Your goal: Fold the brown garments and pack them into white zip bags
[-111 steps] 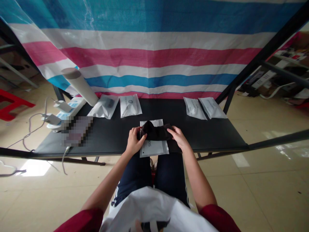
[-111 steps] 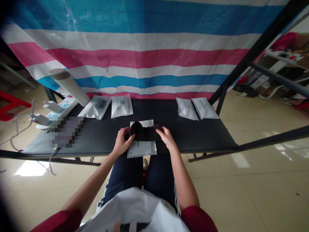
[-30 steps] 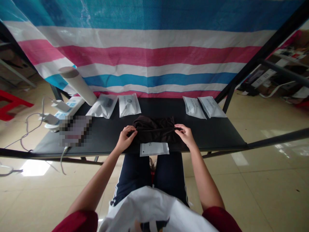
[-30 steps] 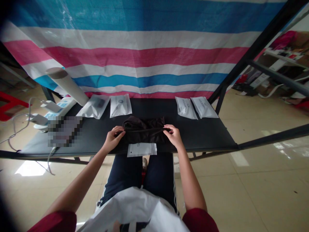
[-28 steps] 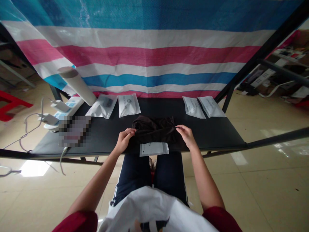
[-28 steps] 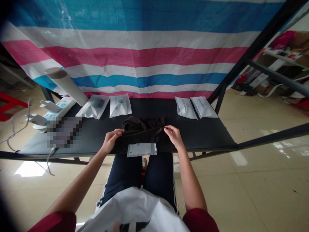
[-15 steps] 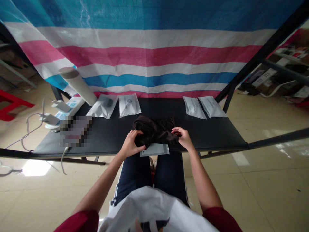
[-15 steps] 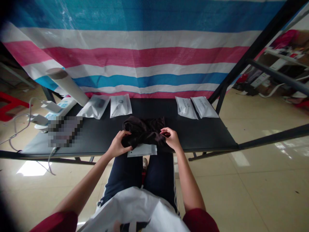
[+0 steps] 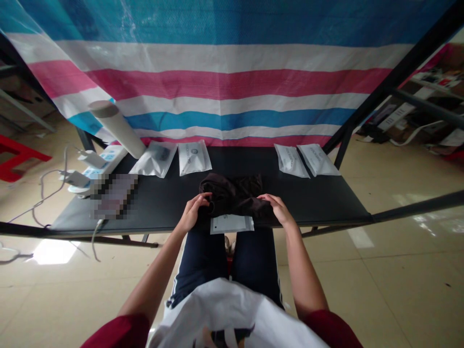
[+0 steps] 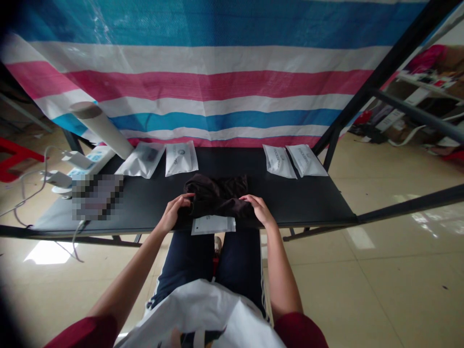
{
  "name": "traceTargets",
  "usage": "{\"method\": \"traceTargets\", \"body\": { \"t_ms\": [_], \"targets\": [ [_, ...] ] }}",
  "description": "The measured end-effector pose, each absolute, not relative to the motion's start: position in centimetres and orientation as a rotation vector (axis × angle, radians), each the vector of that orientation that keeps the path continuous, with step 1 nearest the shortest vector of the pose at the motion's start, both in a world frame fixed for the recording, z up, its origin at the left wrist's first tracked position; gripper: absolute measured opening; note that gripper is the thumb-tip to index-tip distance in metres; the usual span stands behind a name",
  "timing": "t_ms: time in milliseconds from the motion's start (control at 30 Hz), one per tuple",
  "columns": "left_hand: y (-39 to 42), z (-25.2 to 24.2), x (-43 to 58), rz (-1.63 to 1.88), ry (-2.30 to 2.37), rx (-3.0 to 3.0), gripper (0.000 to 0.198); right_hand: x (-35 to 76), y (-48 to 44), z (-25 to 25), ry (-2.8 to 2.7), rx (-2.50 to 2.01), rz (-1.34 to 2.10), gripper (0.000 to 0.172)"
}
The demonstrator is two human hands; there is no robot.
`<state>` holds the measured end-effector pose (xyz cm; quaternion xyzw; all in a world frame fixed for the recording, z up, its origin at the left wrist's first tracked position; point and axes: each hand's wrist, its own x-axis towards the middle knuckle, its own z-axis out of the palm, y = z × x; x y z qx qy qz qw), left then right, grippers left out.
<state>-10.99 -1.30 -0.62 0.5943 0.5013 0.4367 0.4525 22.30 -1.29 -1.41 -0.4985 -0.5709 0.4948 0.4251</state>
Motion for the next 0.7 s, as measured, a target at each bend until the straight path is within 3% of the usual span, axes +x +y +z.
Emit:
{"method": "traceTargets", "body": {
  "t_ms": [100, 300, 600, 700],
  "targets": [
    [-1.3, -1.1, -10.7, 1.070, 1.244, 1.464, 0.046, 23.0, -1.3, -1.6, -1.303, -1.194, 1.332, 0.047],
    [-1.6, -1.4, -10.2, 1.076, 1.327, 1.513, 0.040, 23.3, -0.6, -2.7, -0.969, -1.096, 1.158, 0.036],
    [-2.5, 2.0, -8.5, 0.911, 1.461, 2.045, 0.034, 22.8, -0.2, -4.0, -1.020, -1.107, 1.090, 0.030],
    [-3.2, 3.2, -6.9, 0.769, 1.481, 2.277, 0.042, 22.8, -0.2, -3.9, -1.084, -1.158, 1.060, 0.031]
  ]
}}
